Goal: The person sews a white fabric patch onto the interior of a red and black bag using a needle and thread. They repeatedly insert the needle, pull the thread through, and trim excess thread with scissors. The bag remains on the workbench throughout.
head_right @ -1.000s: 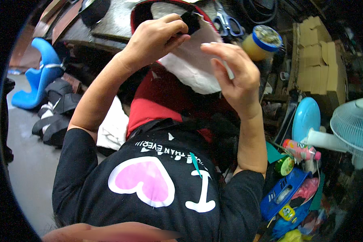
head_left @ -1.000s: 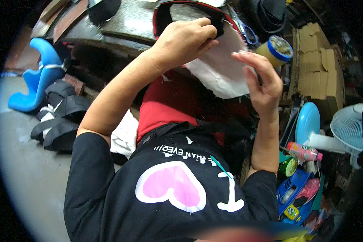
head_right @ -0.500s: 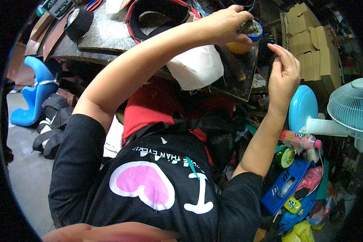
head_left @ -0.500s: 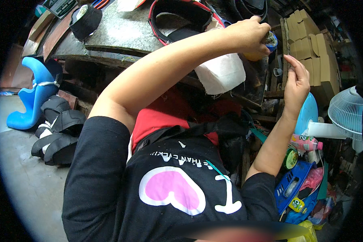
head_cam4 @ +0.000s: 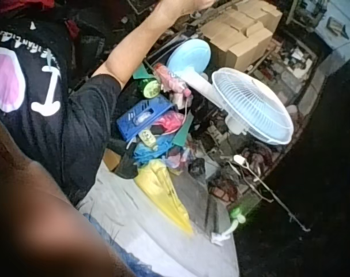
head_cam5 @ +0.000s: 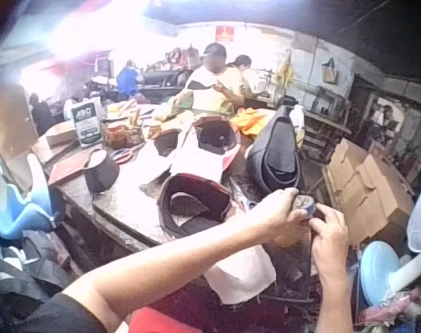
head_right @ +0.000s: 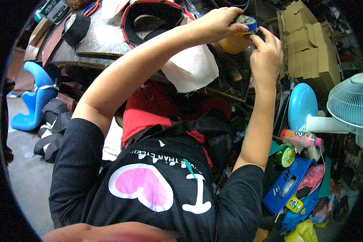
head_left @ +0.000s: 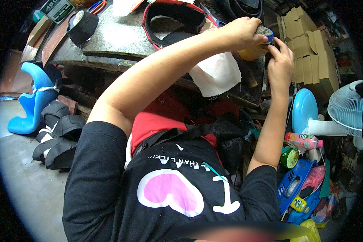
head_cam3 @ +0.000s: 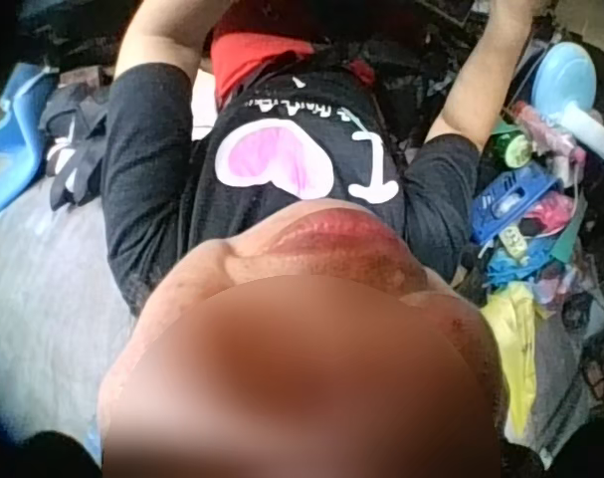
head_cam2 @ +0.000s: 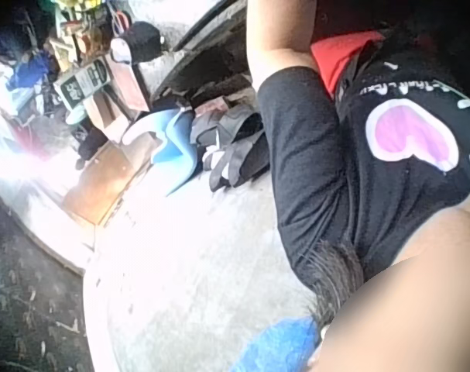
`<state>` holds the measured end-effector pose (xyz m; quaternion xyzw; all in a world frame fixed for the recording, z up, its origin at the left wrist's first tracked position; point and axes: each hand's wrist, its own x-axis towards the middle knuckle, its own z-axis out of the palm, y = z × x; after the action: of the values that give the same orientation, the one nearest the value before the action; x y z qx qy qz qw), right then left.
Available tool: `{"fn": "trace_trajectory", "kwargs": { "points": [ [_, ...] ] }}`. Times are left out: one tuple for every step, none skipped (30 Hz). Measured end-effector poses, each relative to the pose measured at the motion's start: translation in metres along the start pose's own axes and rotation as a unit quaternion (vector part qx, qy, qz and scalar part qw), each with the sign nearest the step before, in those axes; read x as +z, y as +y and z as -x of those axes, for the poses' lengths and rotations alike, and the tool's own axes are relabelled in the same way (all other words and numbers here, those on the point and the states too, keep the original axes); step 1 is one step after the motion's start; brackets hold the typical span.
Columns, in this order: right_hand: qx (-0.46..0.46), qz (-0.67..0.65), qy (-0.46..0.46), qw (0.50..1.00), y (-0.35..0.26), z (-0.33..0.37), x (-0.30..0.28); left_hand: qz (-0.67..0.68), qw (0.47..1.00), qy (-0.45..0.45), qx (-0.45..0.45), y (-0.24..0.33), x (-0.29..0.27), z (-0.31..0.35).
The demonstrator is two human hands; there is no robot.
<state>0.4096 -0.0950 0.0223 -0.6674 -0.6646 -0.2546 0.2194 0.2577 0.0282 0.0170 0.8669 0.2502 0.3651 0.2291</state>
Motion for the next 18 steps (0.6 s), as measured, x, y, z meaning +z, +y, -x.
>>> {"fn": "trace_trajectory", "kwargs": {
  "points": [
    [-0.001, -0.02, 0.023, 1.0, 0.001, 0.003, -0.005, -0.002, 1.0, 0.001, -0.001, 0.0, 0.001, 0.0],
    [0.002, -0.024, 0.04, 0.999, 0.001, 0.007, -0.011, -0.005, 1.0, -0.005, -0.006, 0.0, 0.002, 0.001],
    [0.02, -0.018, 0.019, 0.999, 0.0, 0.01, -0.016, -0.002, 1.0, -0.007, -0.004, 0.0, 0.003, 0.002],
    [0.008, -0.01, 0.021, 1.0, -0.001, 0.012, -0.021, -0.002, 1.0, -0.017, -0.005, 0.001, 0.003, 0.004],
    [0.01, -0.016, -0.007, 1.0, -0.004, 0.014, -0.026, -0.003, 1.0, -0.022, -0.002, 0.003, 0.001, 0.006],
    [-0.004, -0.02, -0.025, 0.999, -0.008, 0.014, -0.031, -0.028, 0.999, -0.015, 0.01, 0.006, -0.002, 0.009],
    [0.025, -0.042, -0.052, 0.997, -0.014, 0.015, -0.036, -0.026, 0.997, 0.034, 0.057, 0.009, -0.009, 0.013],
    [0.025, -0.047, -0.049, 0.997, -0.019, 0.014, -0.043, -0.03, 0.99, 0.078, 0.113, 0.013, -0.021, 0.016],
    [0.002, -0.096, 0.003, 0.995, -0.025, 0.015, -0.051, -0.022, 0.984, 0.109, 0.142, 0.016, -0.038, 0.017],
    [0.024, -0.132, 0.032, 0.99, -0.034, 0.016, -0.059, -0.009, 0.979, 0.136, 0.15, 0.019, -0.059, 0.02],
    [0.025, -0.207, 0.059, 0.976, -0.043, 0.016, -0.067, -0.058, 0.981, 0.139, 0.119, 0.02, -0.083, 0.024],
    [0.036, -0.277, 0.086, 0.956, -0.054, 0.016, -0.073, -0.107, 0.982, 0.133, 0.085, 0.019, -0.106, 0.028],
    [0.023, -0.35, 0.101, 0.931, -0.067, 0.016, -0.074, -0.068, 0.996, 0.047, 0.014, 0.015, -0.135, 0.037],
    [0.041, -0.447, 0.078, 0.89, -0.083, 0.019, -0.072, -0.03, 0.995, -0.088, -0.046, 0.006, -0.163, 0.041],
    [0.001, -0.492, 0.033, 0.87, -0.099, 0.02, -0.068, -0.009, 0.969, -0.219, -0.112, 0.0, -0.19, 0.046],
    [-0.025, -0.538, -0.03, 0.842, -0.113, 0.02, -0.063, -0.062, 0.967, -0.225, -0.104, -0.007, -0.191, 0.059],
    [-0.051, -0.537, -0.072, 0.839, -0.126, 0.02, -0.054, -0.115, 0.961, -0.233, -0.097, -0.015, -0.193, 0.071],
    [-0.067, -0.536, -0.129, 0.831, -0.138, 0.018, -0.043, -0.233, 0.966, -0.094, -0.052, -0.016, -0.17, 0.105]
  ]
}}
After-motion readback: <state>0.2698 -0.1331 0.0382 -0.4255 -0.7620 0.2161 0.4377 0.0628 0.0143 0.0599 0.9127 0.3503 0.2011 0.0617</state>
